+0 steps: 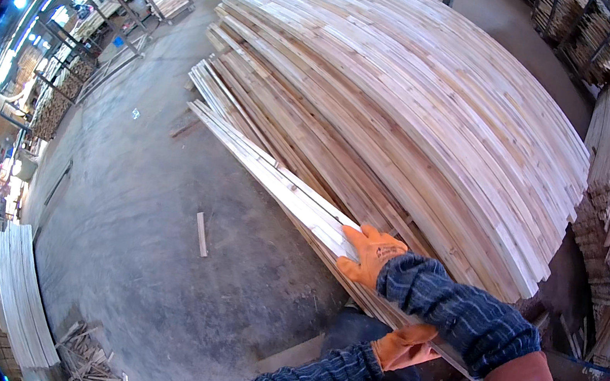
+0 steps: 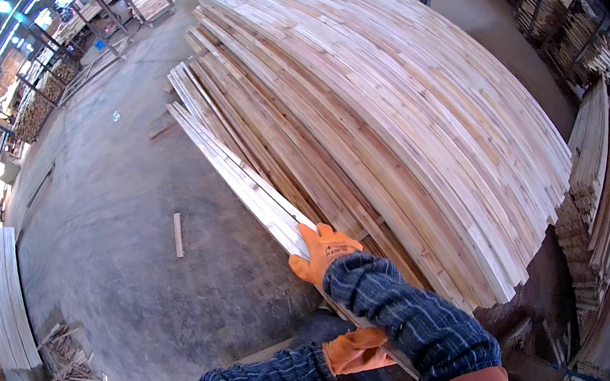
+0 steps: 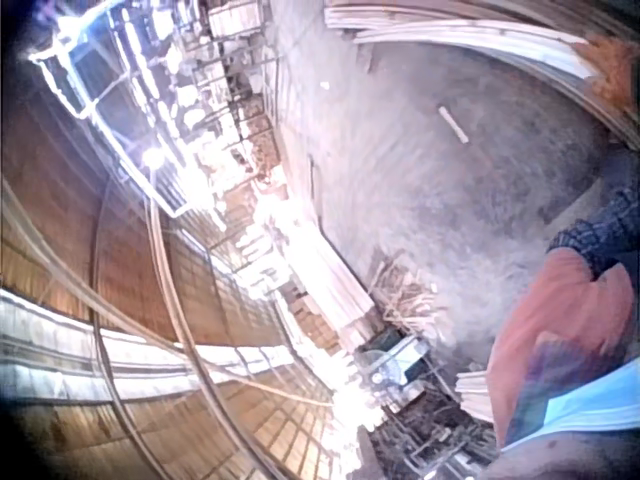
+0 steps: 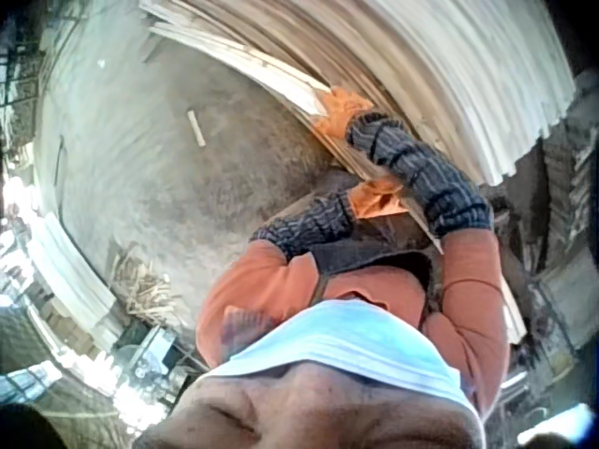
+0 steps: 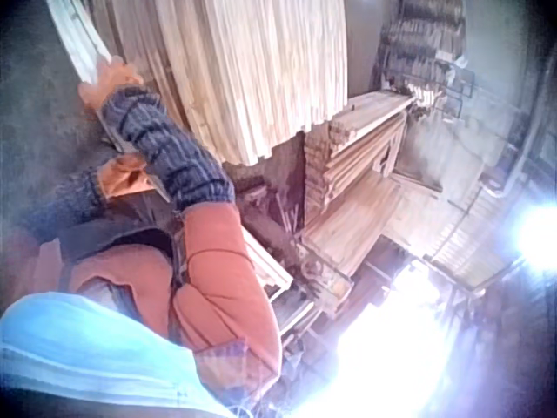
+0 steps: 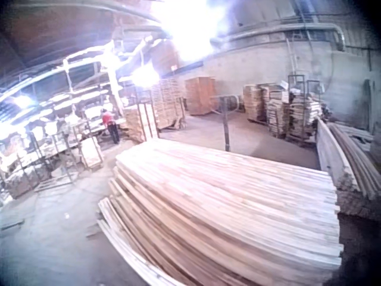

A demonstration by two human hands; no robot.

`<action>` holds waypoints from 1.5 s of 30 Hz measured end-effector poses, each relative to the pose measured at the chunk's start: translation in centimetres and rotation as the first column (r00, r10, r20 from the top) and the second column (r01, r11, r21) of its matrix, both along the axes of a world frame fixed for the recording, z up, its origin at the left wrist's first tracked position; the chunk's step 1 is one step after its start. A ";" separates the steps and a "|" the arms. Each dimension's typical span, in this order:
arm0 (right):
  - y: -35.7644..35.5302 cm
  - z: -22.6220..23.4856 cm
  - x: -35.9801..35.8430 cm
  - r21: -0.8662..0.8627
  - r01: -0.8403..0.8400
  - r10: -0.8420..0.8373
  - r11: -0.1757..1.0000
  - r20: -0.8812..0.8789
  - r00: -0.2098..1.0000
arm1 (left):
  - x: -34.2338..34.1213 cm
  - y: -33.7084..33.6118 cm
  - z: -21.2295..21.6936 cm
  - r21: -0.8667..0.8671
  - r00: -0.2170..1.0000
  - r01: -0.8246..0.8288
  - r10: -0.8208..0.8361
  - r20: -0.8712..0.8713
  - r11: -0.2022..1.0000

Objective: The person operates an industrial control panel, picks up long wood strips from a stack, and feeds them into a processing machine one at a time.

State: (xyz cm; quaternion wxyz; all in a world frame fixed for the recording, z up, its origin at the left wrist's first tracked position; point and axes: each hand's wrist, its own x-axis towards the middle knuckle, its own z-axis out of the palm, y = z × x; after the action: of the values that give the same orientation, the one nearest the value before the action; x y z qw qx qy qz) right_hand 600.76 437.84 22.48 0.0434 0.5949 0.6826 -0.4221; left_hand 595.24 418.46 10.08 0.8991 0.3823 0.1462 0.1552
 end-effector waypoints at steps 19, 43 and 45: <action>-19.9 3.6 14.3 0.021 0.068 -0.071 0.997 0.202 0.977 | -13.5 16.2 4.8 0.791 0.706 0.279 0.442 -0.553 0.544; -56.0 8.3 24.0 0.239 0.401 -0.464 0.884 0.362 0.808 | -9.8 15.8 -3.3 0.705 0.801 0.507 -0.030 -0.598 -0.496; -59.2 5.9 24.4 0.293 0.390 -0.479 0.873 0.361 0.800 | -9.1 14.8 -1.9 0.667 0.775 0.581 0.067 -0.628 -0.467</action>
State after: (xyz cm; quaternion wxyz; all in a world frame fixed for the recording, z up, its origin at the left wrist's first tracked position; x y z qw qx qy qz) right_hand 625.13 378.62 28.38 0.0306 0.8142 0.5406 -0.2096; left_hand 586.11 433.21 8.14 0.1303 0.9832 0.0194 -0.1261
